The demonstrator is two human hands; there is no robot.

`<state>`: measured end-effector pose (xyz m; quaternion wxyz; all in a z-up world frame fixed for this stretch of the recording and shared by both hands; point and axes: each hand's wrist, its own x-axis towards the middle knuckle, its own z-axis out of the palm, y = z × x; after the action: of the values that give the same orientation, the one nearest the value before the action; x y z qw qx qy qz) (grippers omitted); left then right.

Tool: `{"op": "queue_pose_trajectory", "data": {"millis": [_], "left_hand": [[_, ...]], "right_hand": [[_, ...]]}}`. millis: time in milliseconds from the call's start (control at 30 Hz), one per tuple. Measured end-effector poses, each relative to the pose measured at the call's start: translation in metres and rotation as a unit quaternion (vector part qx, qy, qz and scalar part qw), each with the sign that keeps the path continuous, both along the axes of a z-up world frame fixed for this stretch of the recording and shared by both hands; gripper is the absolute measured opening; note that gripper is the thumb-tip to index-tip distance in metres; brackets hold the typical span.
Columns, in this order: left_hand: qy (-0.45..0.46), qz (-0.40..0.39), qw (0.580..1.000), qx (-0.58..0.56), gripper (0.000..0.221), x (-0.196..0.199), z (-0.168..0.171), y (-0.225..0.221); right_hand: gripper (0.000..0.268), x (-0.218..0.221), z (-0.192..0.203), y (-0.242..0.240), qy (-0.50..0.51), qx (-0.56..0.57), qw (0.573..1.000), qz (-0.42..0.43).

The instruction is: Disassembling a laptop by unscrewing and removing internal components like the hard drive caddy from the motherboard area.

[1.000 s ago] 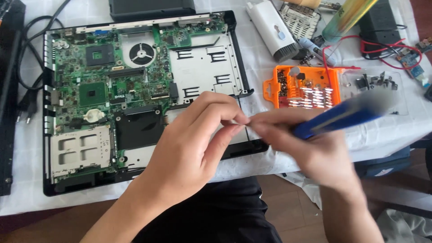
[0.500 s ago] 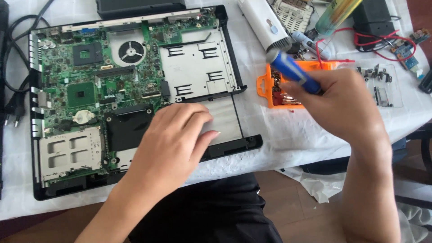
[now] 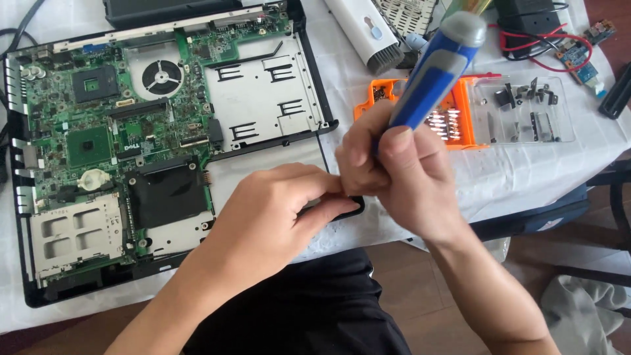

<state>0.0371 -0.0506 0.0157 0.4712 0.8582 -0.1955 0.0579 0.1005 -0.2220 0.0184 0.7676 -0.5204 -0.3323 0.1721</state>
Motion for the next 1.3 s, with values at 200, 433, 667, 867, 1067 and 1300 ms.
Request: {"op": "queue_pose_trajectory", "data": {"millis": [200,433,667,867,1067,1300], "left_hand": [[-0.036,0.031,0.998,-0.038,0.009,0.002,-0.016,-0.003],[0.057,0.033,0.997,-0.047,0.01,0.0,0.009,0.006],[-0.013,-0.018,0.99,-0.137,0.041,-0.008,0.056,0.009],[-0.072,-0.05,0.993,-0.078,0.036,-0.001,0.068,0.001],[-0.22,0.022,0.974,-0.057,0.033,0.002,0.062,-0.013],[-0.033,-0.112,0.99,-0.078,0.032,0.006,0.063,0.001]], "right_hand": [[0.045,-0.005,-0.011,-0.001,-0.019,-0.032,0.999,-0.025],[0.046,-0.011,-0.022,0.0,-0.012,-0.028,0.999,-0.034],[0.05,-0.003,-0.032,-0.008,-0.177,-0.132,0.975,-0.019],[0.035,0.006,-0.074,-0.042,-0.165,-0.166,0.972,0.023],[0.038,-0.019,-0.013,-0.017,-0.137,-0.1,0.976,-0.138],[0.02,-0.014,-0.053,-0.047,-0.156,-0.128,0.963,-0.178]]}}
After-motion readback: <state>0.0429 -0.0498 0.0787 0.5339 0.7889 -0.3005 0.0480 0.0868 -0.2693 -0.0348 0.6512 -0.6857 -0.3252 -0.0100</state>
